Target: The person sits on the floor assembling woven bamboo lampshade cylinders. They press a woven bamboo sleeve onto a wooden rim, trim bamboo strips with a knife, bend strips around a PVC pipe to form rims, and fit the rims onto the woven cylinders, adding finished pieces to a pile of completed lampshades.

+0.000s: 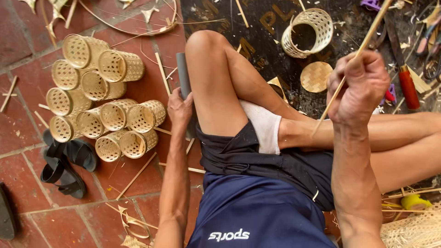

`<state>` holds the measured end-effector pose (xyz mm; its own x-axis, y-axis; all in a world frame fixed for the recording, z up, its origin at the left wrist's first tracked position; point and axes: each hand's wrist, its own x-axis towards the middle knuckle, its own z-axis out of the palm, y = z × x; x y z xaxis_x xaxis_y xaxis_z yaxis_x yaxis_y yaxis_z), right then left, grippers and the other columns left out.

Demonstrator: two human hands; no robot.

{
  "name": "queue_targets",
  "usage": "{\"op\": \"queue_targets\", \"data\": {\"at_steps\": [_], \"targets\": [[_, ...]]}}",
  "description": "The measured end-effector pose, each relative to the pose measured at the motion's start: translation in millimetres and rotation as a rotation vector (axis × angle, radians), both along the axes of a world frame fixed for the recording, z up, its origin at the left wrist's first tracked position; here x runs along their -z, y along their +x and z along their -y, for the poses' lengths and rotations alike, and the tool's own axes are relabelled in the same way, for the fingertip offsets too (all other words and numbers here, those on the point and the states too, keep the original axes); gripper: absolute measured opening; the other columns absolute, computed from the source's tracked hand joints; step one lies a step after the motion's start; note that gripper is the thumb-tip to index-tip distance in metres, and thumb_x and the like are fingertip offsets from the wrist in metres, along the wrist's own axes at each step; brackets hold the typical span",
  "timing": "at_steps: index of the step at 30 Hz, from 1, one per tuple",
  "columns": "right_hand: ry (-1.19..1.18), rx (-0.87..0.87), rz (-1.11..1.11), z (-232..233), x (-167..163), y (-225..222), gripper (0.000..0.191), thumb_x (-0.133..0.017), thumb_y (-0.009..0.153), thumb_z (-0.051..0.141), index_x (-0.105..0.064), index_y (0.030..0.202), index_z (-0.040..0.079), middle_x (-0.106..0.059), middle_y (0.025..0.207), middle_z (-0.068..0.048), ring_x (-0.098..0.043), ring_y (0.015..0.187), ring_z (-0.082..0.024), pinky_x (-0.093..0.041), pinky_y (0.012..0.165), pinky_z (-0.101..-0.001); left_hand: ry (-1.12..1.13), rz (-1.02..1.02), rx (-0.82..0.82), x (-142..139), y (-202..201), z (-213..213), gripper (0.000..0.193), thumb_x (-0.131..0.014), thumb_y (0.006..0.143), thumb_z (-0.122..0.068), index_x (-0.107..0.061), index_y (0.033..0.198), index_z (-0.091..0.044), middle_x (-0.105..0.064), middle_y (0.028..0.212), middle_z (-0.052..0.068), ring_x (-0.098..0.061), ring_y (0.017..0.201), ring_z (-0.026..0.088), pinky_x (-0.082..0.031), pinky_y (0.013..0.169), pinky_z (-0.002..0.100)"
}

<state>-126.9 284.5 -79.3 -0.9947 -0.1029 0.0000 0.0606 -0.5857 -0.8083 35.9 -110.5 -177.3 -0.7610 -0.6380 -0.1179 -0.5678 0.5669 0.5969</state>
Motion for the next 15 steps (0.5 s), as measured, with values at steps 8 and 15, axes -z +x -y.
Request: {"op": "queue_targets", "data": {"at_steps": [8, 15], "targets": [[-0.188, 0.194, 0.031, -17.6, -10.7, 14.6, 0.017, -0.067, 0.118, 0.013, -0.059, 0.108, 0.002, -0.061, 0.097, -0.01, -0.06, 0.076, -0.017, -0.052, 0.068, -0.0299, 0.899, -0.446, -0.027, -119.3, -13.2, -39.9, 0.029, -0.061, 0.109, -0.028, -0.057, 0.123, -0.003, -0.069, 0.093, 0.007, -0.068, 0.071, 0.016, -0.062, 0.064, 0.035], [-0.138, 0.365, -0.072, -2.3, -28.6, 30.9, 0.016, -0.069, 0.115, 0.013, -0.059, 0.107, 0.004, -0.06, 0.097, -0.007, -0.059, 0.072, -0.014, -0.053, 0.065, -0.0288, 1.515, -0.408, 0.336, -139.6, -57.8, -177.5, 0.067, -0.07, 0.1, -0.043, -0.046, 0.15, -0.006, -0.069, 0.112, 0.005, -0.065, 0.089, 0.011, -0.058, 0.077, 0.03]]}}
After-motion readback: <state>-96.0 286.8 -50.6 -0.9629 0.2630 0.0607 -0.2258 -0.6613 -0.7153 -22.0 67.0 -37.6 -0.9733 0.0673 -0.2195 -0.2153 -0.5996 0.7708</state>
